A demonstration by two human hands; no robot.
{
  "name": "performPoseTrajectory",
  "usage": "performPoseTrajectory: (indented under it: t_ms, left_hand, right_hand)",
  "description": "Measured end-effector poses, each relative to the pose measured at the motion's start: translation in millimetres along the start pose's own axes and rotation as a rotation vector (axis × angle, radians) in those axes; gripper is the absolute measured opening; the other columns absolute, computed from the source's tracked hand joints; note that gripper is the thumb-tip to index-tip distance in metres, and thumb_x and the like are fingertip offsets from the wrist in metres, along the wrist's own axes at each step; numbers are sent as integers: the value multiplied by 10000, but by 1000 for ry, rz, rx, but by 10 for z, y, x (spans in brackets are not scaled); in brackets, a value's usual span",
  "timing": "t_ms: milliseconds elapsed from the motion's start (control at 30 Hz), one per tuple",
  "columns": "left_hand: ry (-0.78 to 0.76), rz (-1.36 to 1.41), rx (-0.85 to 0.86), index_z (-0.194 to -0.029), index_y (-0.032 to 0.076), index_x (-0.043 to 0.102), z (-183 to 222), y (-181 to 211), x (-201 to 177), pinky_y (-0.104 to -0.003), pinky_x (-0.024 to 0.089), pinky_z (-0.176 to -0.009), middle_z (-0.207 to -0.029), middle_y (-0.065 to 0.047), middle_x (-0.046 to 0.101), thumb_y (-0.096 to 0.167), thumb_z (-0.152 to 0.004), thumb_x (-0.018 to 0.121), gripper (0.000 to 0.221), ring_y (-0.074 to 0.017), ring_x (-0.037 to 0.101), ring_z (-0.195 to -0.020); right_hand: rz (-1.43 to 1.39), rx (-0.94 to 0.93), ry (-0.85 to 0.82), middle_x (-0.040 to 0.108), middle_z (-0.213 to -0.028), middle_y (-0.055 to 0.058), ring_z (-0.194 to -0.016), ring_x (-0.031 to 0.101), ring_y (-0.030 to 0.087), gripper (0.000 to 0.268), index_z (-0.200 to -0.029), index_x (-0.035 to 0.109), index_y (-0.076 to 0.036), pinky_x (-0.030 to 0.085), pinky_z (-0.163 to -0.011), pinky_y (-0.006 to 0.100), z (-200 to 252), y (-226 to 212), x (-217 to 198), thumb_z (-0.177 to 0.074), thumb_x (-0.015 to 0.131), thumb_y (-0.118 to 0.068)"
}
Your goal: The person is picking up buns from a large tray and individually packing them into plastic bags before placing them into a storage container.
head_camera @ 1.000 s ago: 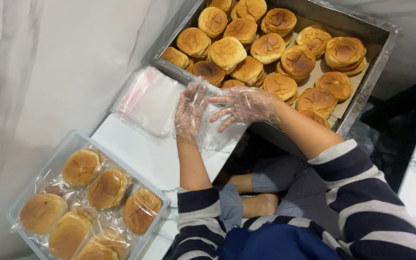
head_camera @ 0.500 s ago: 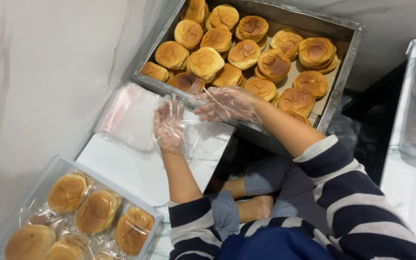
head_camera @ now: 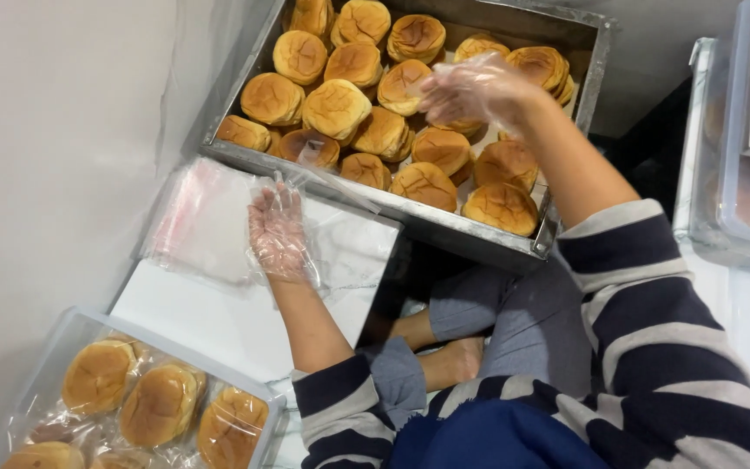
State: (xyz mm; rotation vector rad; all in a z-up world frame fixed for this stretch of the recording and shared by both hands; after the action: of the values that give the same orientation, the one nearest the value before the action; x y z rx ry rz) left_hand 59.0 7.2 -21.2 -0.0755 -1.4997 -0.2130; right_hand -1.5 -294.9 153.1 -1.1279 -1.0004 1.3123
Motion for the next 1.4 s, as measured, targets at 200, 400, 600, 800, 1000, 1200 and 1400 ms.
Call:
performPoseTrajectory:
  t_ms: [200, 400, 600, 800, 1000, 1200, 1400]
  left_hand:
    - [30, -29, 24, -908, 78, 461, 16, 0, 37, -456, 460, -887, -931, -87, 599, 231, -930, 354, 188, -292, 568, -983]
    - [-36, -22, 10, -906, 72, 522, -137, 73, -220, -492, 431, -914, -960, -107, 609, 256, -915, 352, 250, -311, 543, -1027]
    - [-130, -47, -17, -886, 71, 609, -199, 115, -326, -515, 375, -986, -1041, -109, 607, 266, -893, 375, 306, -303, 493, -1124]
    - [-130, -37, -16, -874, 74, 605, -176, 109, -300, -522, 379, -979, -1031, -107, 609, 273, -891, 380, 301, -305, 501, -1113]
    - [-103, -39, 2, -863, 62, 602, -158, 114, -291, -529, 396, -960, -1018, -113, 610, 262, -892, 381, 299, -314, 504, -1103]
    - [-101, -23, -4, -859, 56, 611, -133, 104, -243, -525, 399, -953, -1018, -117, 610, 257, -893, 385, 304, -312, 508, -1097]
    - [-39, -45, 23, -872, 66, 548, 3, 20, -4, -483, 423, -930, -979, -94, 597, 242, -905, 377, 248, -291, 535, -1037]
  right_hand:
    - [370, 177, 146, 631, -842, 86, -704, 583, 160, 184, -908, 633, -48, 498, -685, 260, 147, 127, -505, -821, 548, -187]
    - [680, 393, -233, 633, -944, 209, -858, 611, 307, 240, -969, 629, 19, 489, -775, 403, 143, 550, -473, -800, 545, -129]
    - [812, 402, -287, 629, -929, 217, -874, 596, 327, 265, -930, 661, 13, 450, -797, 420, 157, 709, -433, -711, 662, -138]
    - [909, 453, -351, 651, -923, 210, -892, 600, 316, 378, -888, 700, -13, 440, -804, 361, 481, 460, -185, -555, 774, -177]
    - [708, 517, -331, 592, -1018, 272, -971, 557, 343, 535, -993, 607, 90, 413, -843, 392, 460, 623, -241, -505, 784, -38]
    - [566, 434, -292, 544, -1110, 267, -1068, 482, 313, 502, -1009, 577, 121, 365, -907, 392, 261, 725, -423, -537, 717, 16]
    - [319, 296, -78, 577, -1007, 165, -981, 530, 258, 341, -992, 572, 36, 389, -883, 337, 87, 559, -641, -670, 602, -71]
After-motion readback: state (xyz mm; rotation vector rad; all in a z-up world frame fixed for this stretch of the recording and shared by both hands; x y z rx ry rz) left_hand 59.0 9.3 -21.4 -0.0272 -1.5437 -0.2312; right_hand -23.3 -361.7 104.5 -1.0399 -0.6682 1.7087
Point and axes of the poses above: each hand's wrist, its own z-axis away from the middle knuckle, its own x-axis out of the palm, y = z × x, the point moved 4 cm from there along -z, towards the middle knuckle
